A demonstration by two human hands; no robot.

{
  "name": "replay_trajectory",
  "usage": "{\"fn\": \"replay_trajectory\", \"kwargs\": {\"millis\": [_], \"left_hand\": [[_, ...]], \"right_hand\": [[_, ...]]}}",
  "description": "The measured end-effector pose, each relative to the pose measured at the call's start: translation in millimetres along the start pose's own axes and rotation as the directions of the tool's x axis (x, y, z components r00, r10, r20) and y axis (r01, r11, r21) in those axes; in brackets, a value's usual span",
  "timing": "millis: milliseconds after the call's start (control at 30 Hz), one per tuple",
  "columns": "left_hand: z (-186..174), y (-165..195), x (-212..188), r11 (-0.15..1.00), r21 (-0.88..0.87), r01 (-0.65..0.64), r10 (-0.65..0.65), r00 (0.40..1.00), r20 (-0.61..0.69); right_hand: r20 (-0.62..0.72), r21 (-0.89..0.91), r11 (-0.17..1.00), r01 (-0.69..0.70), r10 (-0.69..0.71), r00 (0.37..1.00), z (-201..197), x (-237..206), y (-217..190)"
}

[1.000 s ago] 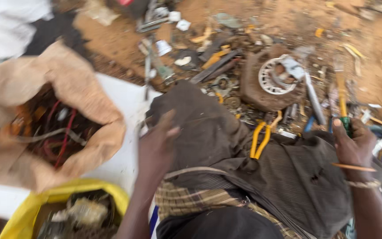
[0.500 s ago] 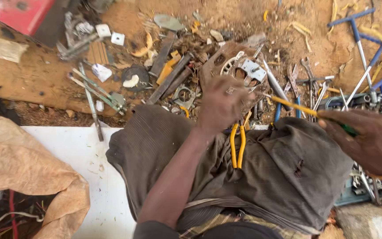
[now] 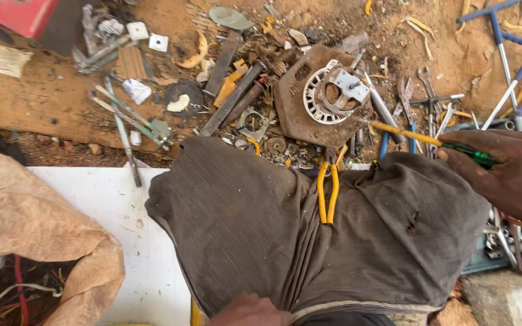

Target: The person uses a screwdriver and hammer to work on a small white electrical component placed on a wooden block. They repeatedly pry, tap, and adjust the component with both hands.

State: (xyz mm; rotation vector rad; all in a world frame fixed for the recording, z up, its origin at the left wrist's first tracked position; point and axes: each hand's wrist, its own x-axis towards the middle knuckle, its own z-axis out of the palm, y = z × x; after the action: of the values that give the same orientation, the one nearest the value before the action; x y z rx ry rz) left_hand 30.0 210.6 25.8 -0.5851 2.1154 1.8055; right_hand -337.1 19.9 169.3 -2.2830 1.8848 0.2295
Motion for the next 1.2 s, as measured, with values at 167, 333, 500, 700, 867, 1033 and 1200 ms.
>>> {"fn": "replay_trajectory", "kwargs": {"millis": [167, 333, 500, 700, 867, 1033, 1200], "left_hand": [[-143.8, 14.9, 21.4, 0.951, 0.232, 0.204, -0.051, 0.844, -0.533], [-267.7, 5.3, 122.5, 0.865, 0.500, -0.046, 0.474, 0.398, -0.785], [-283.9, -12.4, 156.0, 0.915, 0.362, -0.180, 0.403, 0.457, -0.793], [-282.2, -25.2, 173.7, 0.909, 0.364, -0.202, 0.415, 0.390, -0.822], [-280.0, -32.9, 179.0, 0.901, 0.332, -0.279, 0.418, 0.354, -0.837], [-282.0, -32.2, 176.9, 0.897, 0.336, -0.288, 0.423, 0.335, -0.842], [-280.6, -32.3, 180.1, 0.902, 0.328, -0.281, 0.412, 0.335, -0.847]], "right_hand": [[0.072, -0.126, 0.992, 0.019, -0.010, 0.997, -6.3, 13.1, -7.8], [-0.058, -0.157, 0.970, 0.187, -0.198, 0.979, -15.3, 25.0, -10.5], [0.047, -0.259, 0.938, 0.231, -0.227, 0.973, -22.3, 40.6, -7.5], [0.160, -0.489, 0.801, 0.345, -0.307, 0.938, -32.0, 58.5, -3.3], [0.200, -0.527, 0.765, 0.370, -0.311, 0.929, -29.9, 63.3, -0.3], [0.256, -0.577, 0.717, 0.392, -0.297, 0.920, -28.7, 67.2, 0.2], [0.266, -0.569, 0.645, 0.510, -0.442, 0.856, -33.9, 75.6, -0.9]]}}
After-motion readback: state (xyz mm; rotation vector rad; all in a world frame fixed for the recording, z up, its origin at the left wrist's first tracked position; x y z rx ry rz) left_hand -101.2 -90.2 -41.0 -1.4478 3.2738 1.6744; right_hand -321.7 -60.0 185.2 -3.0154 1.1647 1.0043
